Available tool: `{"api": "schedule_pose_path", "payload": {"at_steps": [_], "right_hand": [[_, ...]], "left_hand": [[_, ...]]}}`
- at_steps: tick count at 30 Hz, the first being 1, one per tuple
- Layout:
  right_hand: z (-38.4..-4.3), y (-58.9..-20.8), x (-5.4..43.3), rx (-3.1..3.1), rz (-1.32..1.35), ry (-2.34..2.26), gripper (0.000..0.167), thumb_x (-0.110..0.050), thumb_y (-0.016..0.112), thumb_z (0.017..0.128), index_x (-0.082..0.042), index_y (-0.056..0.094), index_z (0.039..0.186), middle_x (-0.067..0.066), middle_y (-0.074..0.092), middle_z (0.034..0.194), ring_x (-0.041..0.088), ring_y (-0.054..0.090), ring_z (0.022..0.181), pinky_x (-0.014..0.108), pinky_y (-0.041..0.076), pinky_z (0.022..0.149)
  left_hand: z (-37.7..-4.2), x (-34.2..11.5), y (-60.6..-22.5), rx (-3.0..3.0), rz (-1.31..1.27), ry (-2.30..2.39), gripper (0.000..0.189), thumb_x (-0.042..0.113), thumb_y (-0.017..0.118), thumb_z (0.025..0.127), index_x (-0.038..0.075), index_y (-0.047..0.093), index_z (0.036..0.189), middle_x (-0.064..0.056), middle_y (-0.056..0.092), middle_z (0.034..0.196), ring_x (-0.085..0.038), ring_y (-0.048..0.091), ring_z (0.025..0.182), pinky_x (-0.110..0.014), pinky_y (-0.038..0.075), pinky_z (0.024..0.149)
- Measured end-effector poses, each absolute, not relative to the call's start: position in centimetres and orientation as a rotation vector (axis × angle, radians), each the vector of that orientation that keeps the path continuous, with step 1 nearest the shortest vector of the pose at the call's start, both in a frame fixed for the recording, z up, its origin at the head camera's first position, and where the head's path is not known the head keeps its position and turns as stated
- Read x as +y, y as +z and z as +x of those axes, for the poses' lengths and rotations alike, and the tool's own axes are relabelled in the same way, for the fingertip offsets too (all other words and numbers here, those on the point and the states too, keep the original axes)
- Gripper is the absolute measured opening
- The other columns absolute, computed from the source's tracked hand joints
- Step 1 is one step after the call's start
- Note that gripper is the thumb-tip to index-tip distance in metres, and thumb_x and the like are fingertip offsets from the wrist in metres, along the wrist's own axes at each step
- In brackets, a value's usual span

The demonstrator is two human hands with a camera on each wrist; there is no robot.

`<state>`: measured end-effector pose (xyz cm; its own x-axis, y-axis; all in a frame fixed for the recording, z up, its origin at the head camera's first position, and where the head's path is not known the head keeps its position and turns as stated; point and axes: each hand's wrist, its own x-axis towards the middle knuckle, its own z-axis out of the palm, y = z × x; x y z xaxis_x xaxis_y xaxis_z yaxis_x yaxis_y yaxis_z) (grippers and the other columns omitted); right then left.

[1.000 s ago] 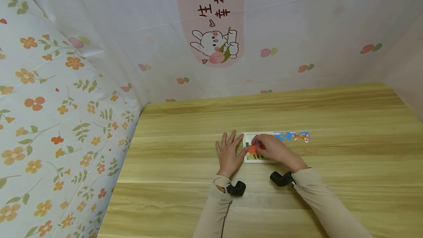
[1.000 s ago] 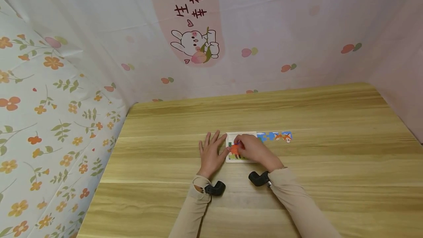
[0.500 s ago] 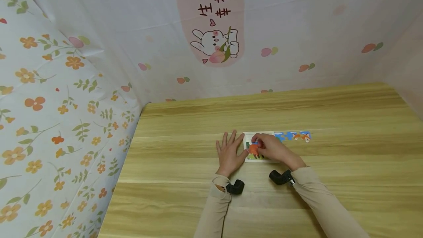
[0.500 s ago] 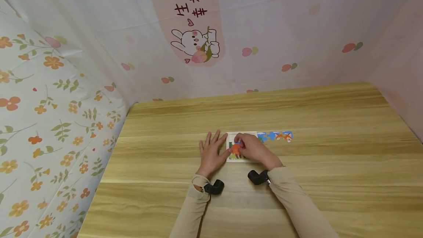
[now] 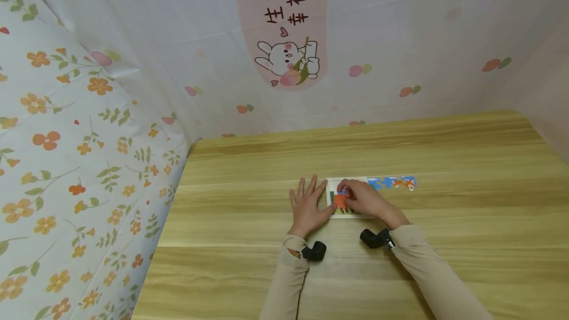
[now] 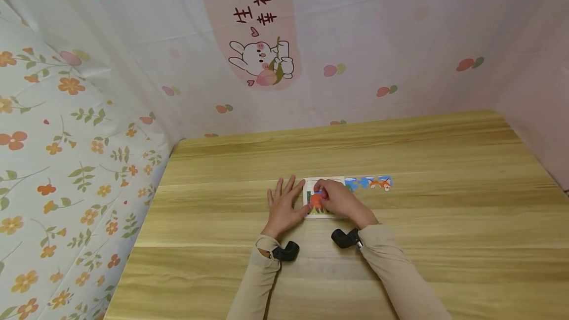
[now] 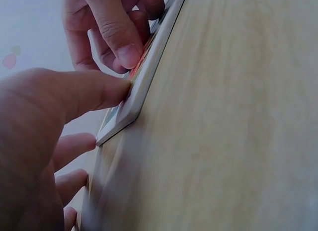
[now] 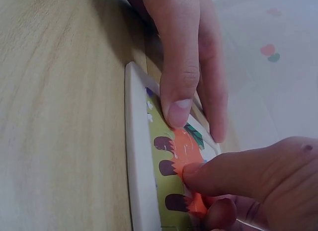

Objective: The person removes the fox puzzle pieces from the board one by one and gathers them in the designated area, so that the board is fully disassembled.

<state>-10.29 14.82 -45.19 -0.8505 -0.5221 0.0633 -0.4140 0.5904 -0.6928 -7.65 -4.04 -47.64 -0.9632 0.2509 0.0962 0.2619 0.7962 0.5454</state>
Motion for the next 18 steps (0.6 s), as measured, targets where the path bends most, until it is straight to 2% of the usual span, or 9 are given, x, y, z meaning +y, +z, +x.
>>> {"api": "schedule_pose_path", "payload": {"at_steps": [13,18], "right_hand": [[-10.02,-45.29,14.94,2.644,-0.768,-1.144,0.022,0.004,0.059,0.08,0.0,0.059,0.102,-0.004,0.043,0.066,0.008,0.036,0.052,0.024,0.032,0.052],[-10.04,-45.41,15.0,2.64,-0.773,-1.17,0.024,0.006,0.058,0.08,-0.004,0.056,0.102,-0.004,0.04,0.062,0.006,0.032,0.049,0.023,0.028,0.049]], "left_hand": [[-7.72,-4.03,-47.72,-3.007,-0.413,-0.837,0.066,0.044,0.062,0.082,0.023,0.043,0.141,-0.004,0.026,0.151,-0.032,0.008,0.14,-0.063,0.002,0.104],[-7.84,-3.98,-47.78,-3.007,-0.399,-0.829,0.066,0.044,0.062,0.081,0.023,0.043,0.141,-0.003,0.026,0.151,-0.031,0.008,0.14,-0.062,0.003,0.105]]}}
